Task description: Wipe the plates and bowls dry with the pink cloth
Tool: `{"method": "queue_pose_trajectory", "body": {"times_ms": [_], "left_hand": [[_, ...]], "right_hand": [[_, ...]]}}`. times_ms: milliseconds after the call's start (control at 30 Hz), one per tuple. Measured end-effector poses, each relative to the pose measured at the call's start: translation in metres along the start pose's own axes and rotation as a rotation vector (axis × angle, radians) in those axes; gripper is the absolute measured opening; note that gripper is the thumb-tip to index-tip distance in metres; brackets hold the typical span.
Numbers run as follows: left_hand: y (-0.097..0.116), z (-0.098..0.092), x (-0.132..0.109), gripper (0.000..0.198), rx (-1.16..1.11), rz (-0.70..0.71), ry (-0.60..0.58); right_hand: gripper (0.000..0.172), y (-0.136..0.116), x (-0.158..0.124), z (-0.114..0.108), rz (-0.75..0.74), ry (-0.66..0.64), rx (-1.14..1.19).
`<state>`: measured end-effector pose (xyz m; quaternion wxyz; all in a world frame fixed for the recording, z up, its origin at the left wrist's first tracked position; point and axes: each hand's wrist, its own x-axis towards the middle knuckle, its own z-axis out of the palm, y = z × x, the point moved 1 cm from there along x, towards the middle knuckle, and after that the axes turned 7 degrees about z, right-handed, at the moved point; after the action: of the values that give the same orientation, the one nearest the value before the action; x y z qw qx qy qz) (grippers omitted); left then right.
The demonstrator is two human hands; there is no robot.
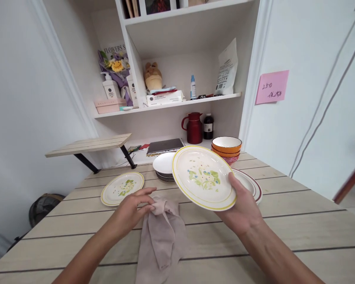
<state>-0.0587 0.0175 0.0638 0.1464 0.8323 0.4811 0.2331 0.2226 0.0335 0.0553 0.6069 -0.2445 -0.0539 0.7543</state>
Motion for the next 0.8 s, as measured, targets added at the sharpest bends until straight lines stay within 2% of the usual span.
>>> {"method": "queue_pose_trajectory", "body": {"times_ms": [67,133,167,233,267,333,367,400,467,500,567,600,667,733,800], "left_hand": [[0.005,-0.003,-0.018,0.021,-0.015,-0.012,-0.114],[0.012,0.0,-0.04,0.026,0.057,0.014,-0.326],[0.014,0.001,-0.049,0.046,0.079,0.005,-0.383],[0.017,0.004,-0.062,0.063,0.081,0.02,-0.446],[0.017,0.004,-0.064,0.06,0.065,0.032,-0.446],[0.012,0.003,-0.057,0.036,0.044,0.032,-0.362],[0.008,0.003,-0.05,0.03,0.053,0.01,-0.274],[0.002,0.003,-0.042,0.034,0.079,-0.039,-0.16],[-0.009,0.008,-0.023,0.029,0.177,-0.106,0.024],[-0.015,0.012,-0.015,0.03,0.218,-0.117,0.049],[-0.023,0.024,-0.002,0.047,0.255,-0.146,0.0],[-0.025,0.029,0.002,0.044,0.258,-0.156,-0.015],[-0.026,0.033,0.007,0.024,0.256,-0.169,-0.014],[-0.021,0.029,0.009,0.007,0.261,-0.165,0.056],[-0.012,0.021,0.007,0.004,0.27,-0.135,0.165]], "right_hand": [[0.043,0.001,0.001,-0.002,0.004,-0.018,-0.004],[0.043,0.003,0.001,-0.001,0.016,-0.029,-0.007],[0.043,0.004,0.001,-0.001,0.021,-0.026,-0.008],[0.042,0.006,0.0,0.0,0.025,-0.009,-0.013],[0.042,0.007,0.0,0.0,0.027,0.005,-0.017],[0.041,0.009,0.001,-0.001,0.034,0.017,-0.026],[0.041,0.009,0.001,-0.002,0.037,0.015,-0.028],[0.041,0.01,0.002,-0.003,0.036,0.007,-0.029],[0.041,0.011,0.005,-0.006,0.025,-0.014,-0.028],[0.041,0.011,0.006,-0.007,0.019,-0.021,-0.031],[0.041,0.013,0.008,-0.008,0.009,-0.021,-0.042],[0.041,0.014,0.008,-0.008,0.008,-0.018,-0.049],[0.041,0.016,0.008,-0.007,0.021,-0.012,-0.06],[0.042,0.019,0.008,-0.006,0.05,-0.007,-0.065],[0.043,0.02,0.008,-0.005,0.077,-0.004,-0.064]]}}
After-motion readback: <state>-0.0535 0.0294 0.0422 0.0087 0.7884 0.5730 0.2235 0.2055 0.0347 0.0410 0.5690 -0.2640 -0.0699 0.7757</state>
